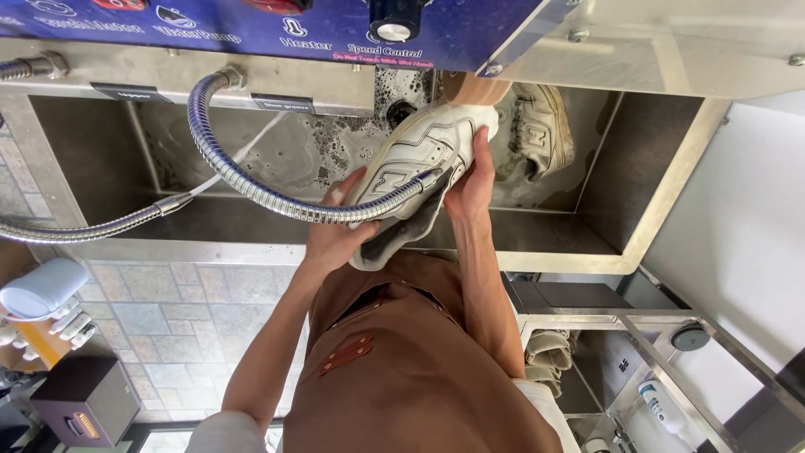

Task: The recorder is cleaning a white sneaker using a scrub brush and a spray nozzle at a specialized washing station.

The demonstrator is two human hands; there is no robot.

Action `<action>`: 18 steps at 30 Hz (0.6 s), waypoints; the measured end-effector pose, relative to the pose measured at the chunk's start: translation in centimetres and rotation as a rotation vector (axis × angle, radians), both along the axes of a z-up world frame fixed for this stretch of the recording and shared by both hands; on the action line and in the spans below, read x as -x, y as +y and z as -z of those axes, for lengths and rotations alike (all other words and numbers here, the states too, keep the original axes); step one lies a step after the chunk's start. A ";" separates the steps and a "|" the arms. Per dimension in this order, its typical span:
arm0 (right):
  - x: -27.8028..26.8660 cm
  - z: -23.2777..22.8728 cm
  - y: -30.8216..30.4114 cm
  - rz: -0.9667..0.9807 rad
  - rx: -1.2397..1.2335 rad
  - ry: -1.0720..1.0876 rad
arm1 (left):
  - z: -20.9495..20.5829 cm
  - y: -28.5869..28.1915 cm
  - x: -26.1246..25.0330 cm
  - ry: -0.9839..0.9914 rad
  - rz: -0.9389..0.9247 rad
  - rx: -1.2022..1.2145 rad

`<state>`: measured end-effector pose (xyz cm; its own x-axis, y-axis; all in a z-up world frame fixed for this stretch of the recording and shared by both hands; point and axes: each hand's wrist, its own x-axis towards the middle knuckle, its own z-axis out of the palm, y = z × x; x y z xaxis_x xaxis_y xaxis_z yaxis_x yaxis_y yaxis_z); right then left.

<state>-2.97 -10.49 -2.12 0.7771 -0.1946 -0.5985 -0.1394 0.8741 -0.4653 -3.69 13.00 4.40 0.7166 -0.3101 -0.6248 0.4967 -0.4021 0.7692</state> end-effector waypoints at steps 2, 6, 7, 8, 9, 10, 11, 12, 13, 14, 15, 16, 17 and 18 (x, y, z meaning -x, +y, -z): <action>-0.2 -0.3 -0.1 0.032 -0.017 -0.020 | -1.2 0.1 -1.2 -0.046 -0.079 -0.020; -0.4 -1.4 -0.2 0.005 -0.009 -0.004 | -3.1 0.2 -3.5 -0.136 -0.064 -0.087; -0.6 -1.4 -0.3 -0.002 0.004 -0.007 | -2.9 0.2 -4.0 -0.152 -0.063 -0.097; -0.5 -1.3 -0.3 -0.009 0.013 -0.004 | -2.8 0.4 -4.3 -0.161 -0.061 -0.110; -0.6 -1.4 -0.4 -0.009 0.011 -0.001 | -2.4 0.7 -4.5 -0.158 -0.061 -0.113; -0.6 -1.6 -0.5 -0.031 0.018 -0.009 | -1.9 0.9 -4.6 -0.152 -0.065 -0.111; -0.6 -1.7 -0.7 -0.053 0.025 -0.017 | -1.5 1.1 -4.8 -0.145 -0.068 -0.109; -0.9 -1.8 -0.8 -0.053 0.026 -0.020 | -1.3 1.2 -5.4 -0.148 -0.069 -0.108; -1.3 -1.8 -0.9 -0.056 0.044 -0.011 | -1.1 1.3 -5.9 -0.162 -0.075 -0.080; -1.5 -1.9 -0.9 -0.059 0.061 0.002 | -1.0 1.5 -6.3 -0.170 -0.080 -0.054; -1.6 -1.8 -1.0 -0.059 0.060 0.003 | -1.1 1.4 -6.9 -0.169 -0.080 -0.054; -1.4 -1.8 -1.1 -0.059 0.080 0.034 | -1.1 1.3 -7.2 -0.184 -0.062 -0.045; -1.2 -1.8 -1.2 -0.060 0.101 0.064 | -1.2 1.3 -7.5 -0.200 -0.044 -0.036; -1.2 -1.6 -1.2 -0.062 0.101 0.063 | -1.2 1.2 -7.9 -0.201 -0.046 -0.036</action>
<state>-1.72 -11.68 -0.57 0.7512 -0.2092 -0.6260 -0.2229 0.8123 -0.5390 4.20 14.20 5.61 0.8410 -0.2543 -0.4775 0.3528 -0.4113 0.8404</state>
